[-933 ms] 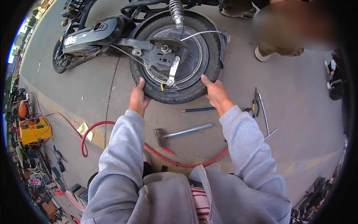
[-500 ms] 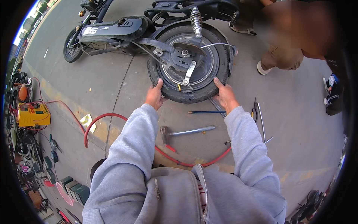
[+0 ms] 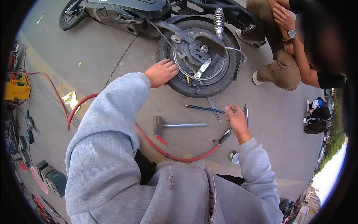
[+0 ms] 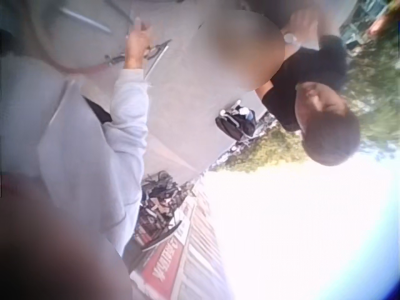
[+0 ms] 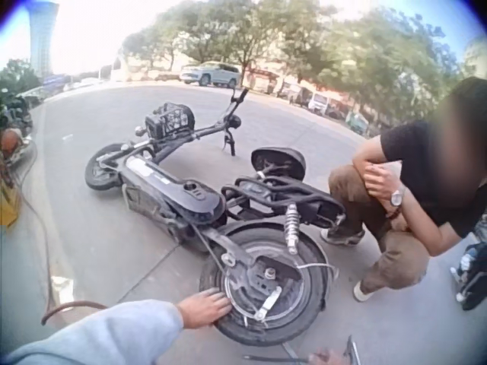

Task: The person works on the rear wheel of an electric scooter, using pliers and a screwdriver to adjust components near the brake and tire. They briefly walk away to retrieve a plastic bottle, then return to continue adjusting the wheel area.

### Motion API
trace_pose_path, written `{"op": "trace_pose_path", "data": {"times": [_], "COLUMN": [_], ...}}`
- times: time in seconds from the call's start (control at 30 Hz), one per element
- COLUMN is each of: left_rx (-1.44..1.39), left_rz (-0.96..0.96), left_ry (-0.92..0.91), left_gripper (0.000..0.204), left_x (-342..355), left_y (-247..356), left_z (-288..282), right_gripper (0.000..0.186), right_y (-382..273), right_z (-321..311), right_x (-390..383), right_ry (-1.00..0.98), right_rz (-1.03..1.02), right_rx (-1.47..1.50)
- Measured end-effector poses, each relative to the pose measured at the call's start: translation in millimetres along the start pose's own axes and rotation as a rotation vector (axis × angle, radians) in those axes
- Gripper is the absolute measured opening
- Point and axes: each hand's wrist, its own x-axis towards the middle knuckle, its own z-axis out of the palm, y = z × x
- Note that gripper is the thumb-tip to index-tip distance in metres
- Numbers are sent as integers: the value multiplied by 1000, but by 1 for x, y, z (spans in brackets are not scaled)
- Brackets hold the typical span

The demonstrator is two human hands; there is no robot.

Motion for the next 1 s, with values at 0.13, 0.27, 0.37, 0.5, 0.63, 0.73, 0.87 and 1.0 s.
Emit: {"op": "trace_pose_path", "data": {"times": [0.13, 0.27, 0.37, 0.5, 0.63, 0.73, 0.87, 1.0], "left_rx": [-67, -97, -99, -74, -20, -87, -372, -584], "left_rz": [-31, -28, -27, -30, -46, -68, -34, -767], "left_ry": [24, 57, 85, 107, 125, 165, 295, 590], "left_gripper": [74, 69, 66, 61, 61, 61, 71, 77], "left_x": [0, -3, -4, -4, -4, -7, -15, -15], "left_y": [1, -1, -1, -2, 1, 8, 6, -16], "left_z": [9, 12, 17, 20, 16, 15, 19, 28], "right_gripper": [66, 78, 79, 79, 78, 78, 73, 64], "right_y": [-29, -45, -38, -29, -38, -39, -26, -38], "right_z": [51, 90, 99, 103, 102, 98, 86, 80], "right_x": [3, 31, 43, 47, 45, 35, 28, 37], "right_ry": [211, 210, 226, 243, 219, 241, 314, 517], "right_rz": [-779, -938, -955, -980, -925, -891, -789, -258], "right_rx": [-934, -1058, -1081, -1063, -1056, -1078, -849, -195]}}
